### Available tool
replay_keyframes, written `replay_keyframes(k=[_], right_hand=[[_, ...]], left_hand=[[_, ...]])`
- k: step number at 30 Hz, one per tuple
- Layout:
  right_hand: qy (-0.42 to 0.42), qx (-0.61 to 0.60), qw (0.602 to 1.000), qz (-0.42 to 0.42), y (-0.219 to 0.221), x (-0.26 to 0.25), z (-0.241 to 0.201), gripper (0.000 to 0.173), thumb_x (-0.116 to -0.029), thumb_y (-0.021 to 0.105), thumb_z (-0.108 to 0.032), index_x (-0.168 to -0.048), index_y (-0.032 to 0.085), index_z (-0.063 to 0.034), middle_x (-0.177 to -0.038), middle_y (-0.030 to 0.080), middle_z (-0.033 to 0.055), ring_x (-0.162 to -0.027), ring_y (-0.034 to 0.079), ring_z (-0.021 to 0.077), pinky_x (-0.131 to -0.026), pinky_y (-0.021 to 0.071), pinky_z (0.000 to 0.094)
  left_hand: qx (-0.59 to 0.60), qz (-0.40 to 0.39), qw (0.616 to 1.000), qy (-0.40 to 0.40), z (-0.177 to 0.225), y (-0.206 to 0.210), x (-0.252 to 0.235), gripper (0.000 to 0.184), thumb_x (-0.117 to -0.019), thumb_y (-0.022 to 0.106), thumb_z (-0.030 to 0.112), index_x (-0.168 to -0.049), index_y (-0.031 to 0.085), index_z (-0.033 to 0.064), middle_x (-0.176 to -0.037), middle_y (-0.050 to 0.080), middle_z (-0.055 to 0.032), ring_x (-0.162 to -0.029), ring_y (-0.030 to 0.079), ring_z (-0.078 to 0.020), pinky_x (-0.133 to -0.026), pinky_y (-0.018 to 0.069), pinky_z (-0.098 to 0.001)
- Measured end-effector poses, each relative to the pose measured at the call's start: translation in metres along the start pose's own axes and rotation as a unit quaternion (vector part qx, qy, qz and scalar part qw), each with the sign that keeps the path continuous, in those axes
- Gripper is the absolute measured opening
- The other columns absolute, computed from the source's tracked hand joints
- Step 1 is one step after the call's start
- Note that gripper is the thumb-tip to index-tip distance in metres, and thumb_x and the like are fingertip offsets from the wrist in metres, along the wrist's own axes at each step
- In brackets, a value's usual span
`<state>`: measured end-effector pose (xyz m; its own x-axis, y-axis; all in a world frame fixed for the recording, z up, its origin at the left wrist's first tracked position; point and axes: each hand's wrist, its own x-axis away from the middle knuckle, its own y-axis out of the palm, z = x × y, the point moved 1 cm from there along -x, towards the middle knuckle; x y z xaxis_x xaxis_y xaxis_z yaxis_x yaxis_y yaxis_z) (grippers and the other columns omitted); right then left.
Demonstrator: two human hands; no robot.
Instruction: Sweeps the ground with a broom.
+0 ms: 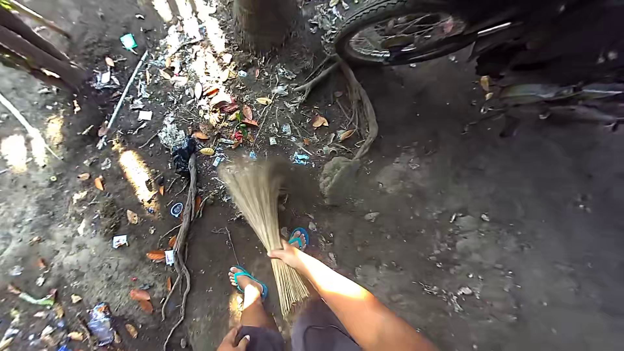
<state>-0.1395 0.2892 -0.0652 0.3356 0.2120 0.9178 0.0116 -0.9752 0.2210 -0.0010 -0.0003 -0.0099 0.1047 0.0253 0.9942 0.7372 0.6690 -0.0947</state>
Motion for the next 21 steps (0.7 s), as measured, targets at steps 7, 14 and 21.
replay_keyframes(k=[7, 14, 21], right_hand=[[-0.098, -0.021, 0.994, 0.032, -0.046, 0.096, 0.001, 0.090, -0.0916, 0.070, -0.015, -0.161, 0.015, -0.0005, -0.155, 0.042, 0.0216, -0.138, 0.049, 0.0247, -0.111, 0.0457, 0.0410], [-0.004, -0.110, 0.988, 0.107, -0.084, 0.046, -0.070, 0.049, -0.1046, 0.058, -0.027, -0.147, 0.046, -0.0051, -0.131, 0.062, 0.0165, -0.115, 0.062, 0.0221, -0.098, 0.0524, 0.0404], [-0.103, 0.070, 0.988, 0.091, -0.132, 0.051, -0.105, 0.103, -0.0871, 0.079, -0.025, -0.166, 0.013, -0.0197, -0.159, 0.042, 0.0164, -0.141, 0.048, 0.0255, -0.115, 0.0433, 0.0472]], left_hand=[[-0.046, 0.019, 0.999, 0.003, 0.050, 0.010, 0.005, 0.055, -0.1037, 0.060, 0.033, -0.150, 0.050, 0.0049, -0.149, 0.055, -0.0217, -0.141, 0.051, -0.0353, -0.120, 0.0365, -0.0543], [-0.131, 0.056, 0.986, 0.085, 0.121, 0.013, 0.030, 0.057, -0.1010, 0.062, 0.035, -0.148, 0.054, 0.0042, -0.159, 0.043, -0.0228, -0.149, 0.040, -0.0374, -0.124, 0.0301, -0.0530], [-0.220, 0.022, 0.969, 0.113, 0.178, 0.020, 0.019, 0.065, -0.0964, 0.065, 0.042, -0.153, 0.051, 0.0138, -0.168, 0.028, -0.0184, -0.154, 0.029, -0.0384, -0.123, 0.0270, -0.0597]])
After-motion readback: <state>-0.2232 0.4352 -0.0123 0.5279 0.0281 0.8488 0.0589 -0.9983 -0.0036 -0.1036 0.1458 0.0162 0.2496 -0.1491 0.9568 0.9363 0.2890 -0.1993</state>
